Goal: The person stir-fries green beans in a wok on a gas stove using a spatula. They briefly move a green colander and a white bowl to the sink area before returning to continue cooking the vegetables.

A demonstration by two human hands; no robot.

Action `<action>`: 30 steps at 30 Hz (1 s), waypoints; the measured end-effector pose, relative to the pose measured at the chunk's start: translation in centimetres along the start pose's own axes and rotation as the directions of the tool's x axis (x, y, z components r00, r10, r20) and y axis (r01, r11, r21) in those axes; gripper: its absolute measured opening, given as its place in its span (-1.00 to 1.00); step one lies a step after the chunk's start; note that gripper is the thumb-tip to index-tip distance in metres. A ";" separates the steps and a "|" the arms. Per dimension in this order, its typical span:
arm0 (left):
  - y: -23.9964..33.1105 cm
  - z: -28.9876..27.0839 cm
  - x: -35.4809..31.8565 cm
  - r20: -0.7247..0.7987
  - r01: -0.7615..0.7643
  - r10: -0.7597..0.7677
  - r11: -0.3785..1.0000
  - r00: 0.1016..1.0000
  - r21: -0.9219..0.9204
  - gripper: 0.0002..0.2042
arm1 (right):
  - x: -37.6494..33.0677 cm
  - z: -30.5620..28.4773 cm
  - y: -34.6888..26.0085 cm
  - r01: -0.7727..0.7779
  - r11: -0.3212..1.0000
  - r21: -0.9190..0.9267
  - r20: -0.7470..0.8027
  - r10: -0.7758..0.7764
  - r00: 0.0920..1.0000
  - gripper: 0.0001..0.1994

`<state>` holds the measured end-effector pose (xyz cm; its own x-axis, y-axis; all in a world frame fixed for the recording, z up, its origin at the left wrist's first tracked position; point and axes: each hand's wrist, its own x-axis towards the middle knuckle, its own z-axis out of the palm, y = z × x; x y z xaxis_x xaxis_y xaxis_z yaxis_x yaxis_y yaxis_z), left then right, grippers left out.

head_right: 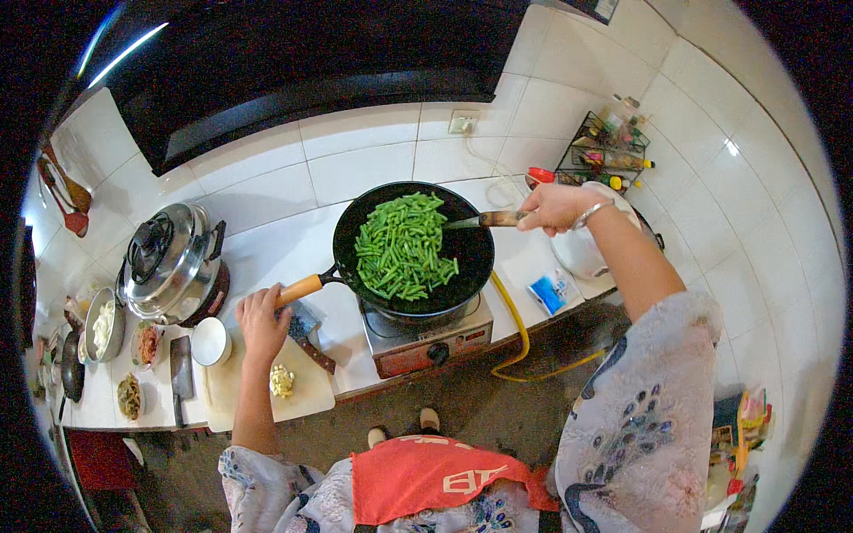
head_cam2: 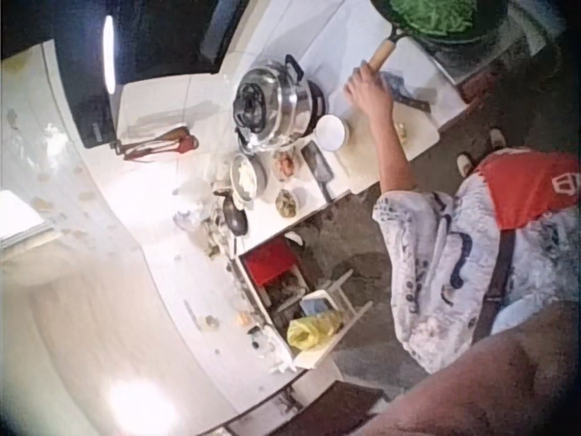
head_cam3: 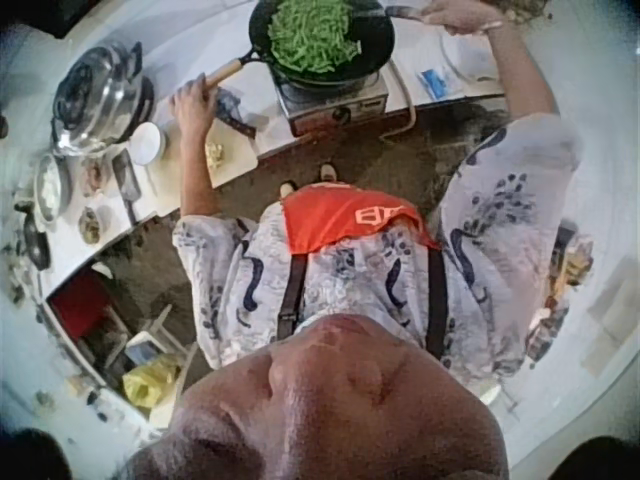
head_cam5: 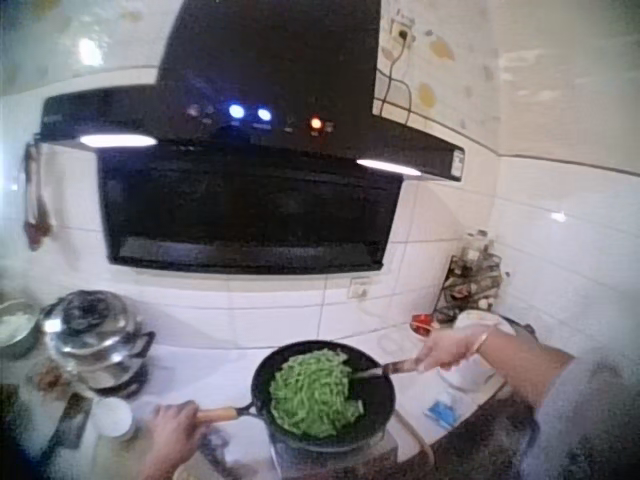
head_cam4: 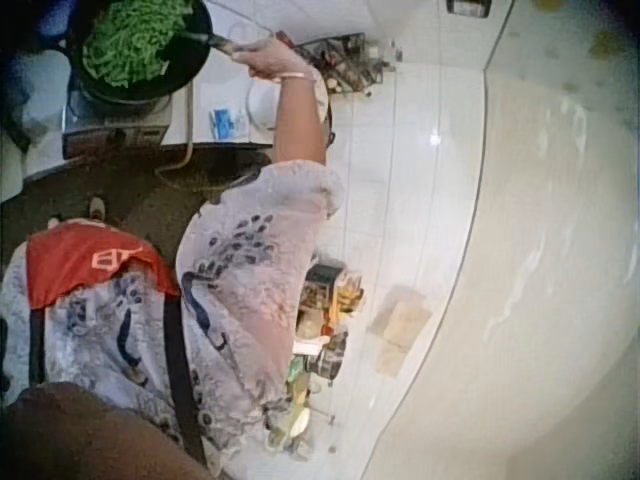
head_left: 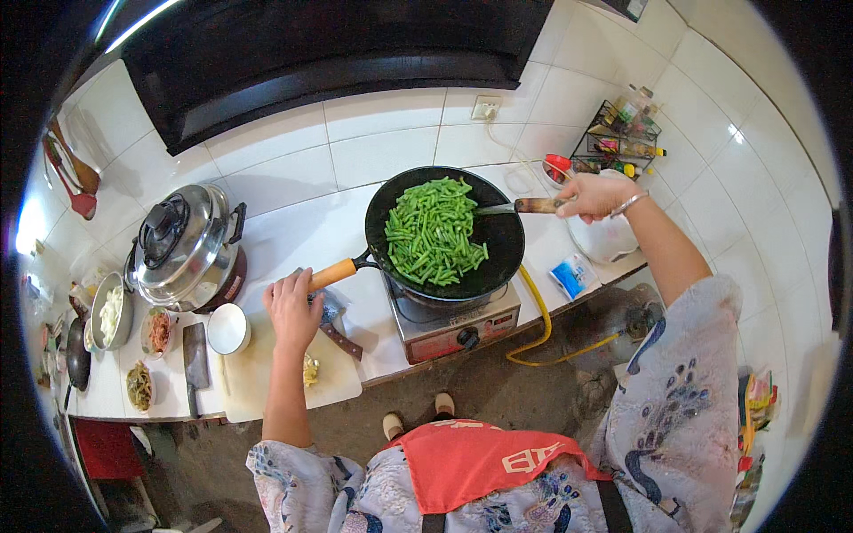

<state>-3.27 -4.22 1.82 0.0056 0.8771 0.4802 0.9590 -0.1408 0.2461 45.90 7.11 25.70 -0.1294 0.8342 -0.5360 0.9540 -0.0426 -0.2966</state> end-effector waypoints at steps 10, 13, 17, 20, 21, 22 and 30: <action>0.2 -0.3 -0.2 -0.025 0.032 -0.032 0.999 0.999 0.013 -0.51 | -3.7 -3.2 0.4 0.239 0.869 -0.433 -0.154 -0.333 0.930 -0.56; 0.7 -0.3 0.2 -0.020 0.029 -0.029 1.000 0.999 0.003 -0.51 | -0.8 -3.3 -0.1 0.087 0.944 -0.317 -0.180 -0.150 0.972 -0.59; 0.8 -0.5 0.6 0.008 0.018 -0.018 1.000 1.000 -0.020 -0.49 | 5.0 -2.7 0.1 0.214 0.972 -0.099 -0.051 -0.219 0.974 -0.54; 0.4 -0.3 0.6 0.018 0.007 -0.007 1.000 1.000 -0.012 -0.46 | 2.6 -1.2 -5.4 0.286 0.939 -0.192 0.078 -0.276 0.958 -0.51; 0.2 -0.6 0.3 0.018 0.019 -0.019 1.000 1.000 0.008 -0.46 | 1.6 -0.6 -7.2 0.330 0.903 -0.274 0.123 -0.307 0.944 -0.49; 0.0 -0.7 0.0 0.018 0.029 -0.029 0.999 0.999 0.023 -0.47 | 0.7 0.2 -8.4 0.400 0.823 -0.403 0.126 -0.383 0.915 -0.48; 0.0 0.0 0.6 -0.003 -0.010 0.010 1.000 1.000 0.013 -0.50 | -13.4 4.5 -8.3 0.282 0.554 -0.783 -0.072 -0.532 0.844 -0.48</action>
<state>-3.30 -3.70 2.12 0.0146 0.8743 0.4852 0.9625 -0.1438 0.2302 38.51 -6.16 31.77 -0.5969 0.7663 -0.2376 0.7038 0.6423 0.3034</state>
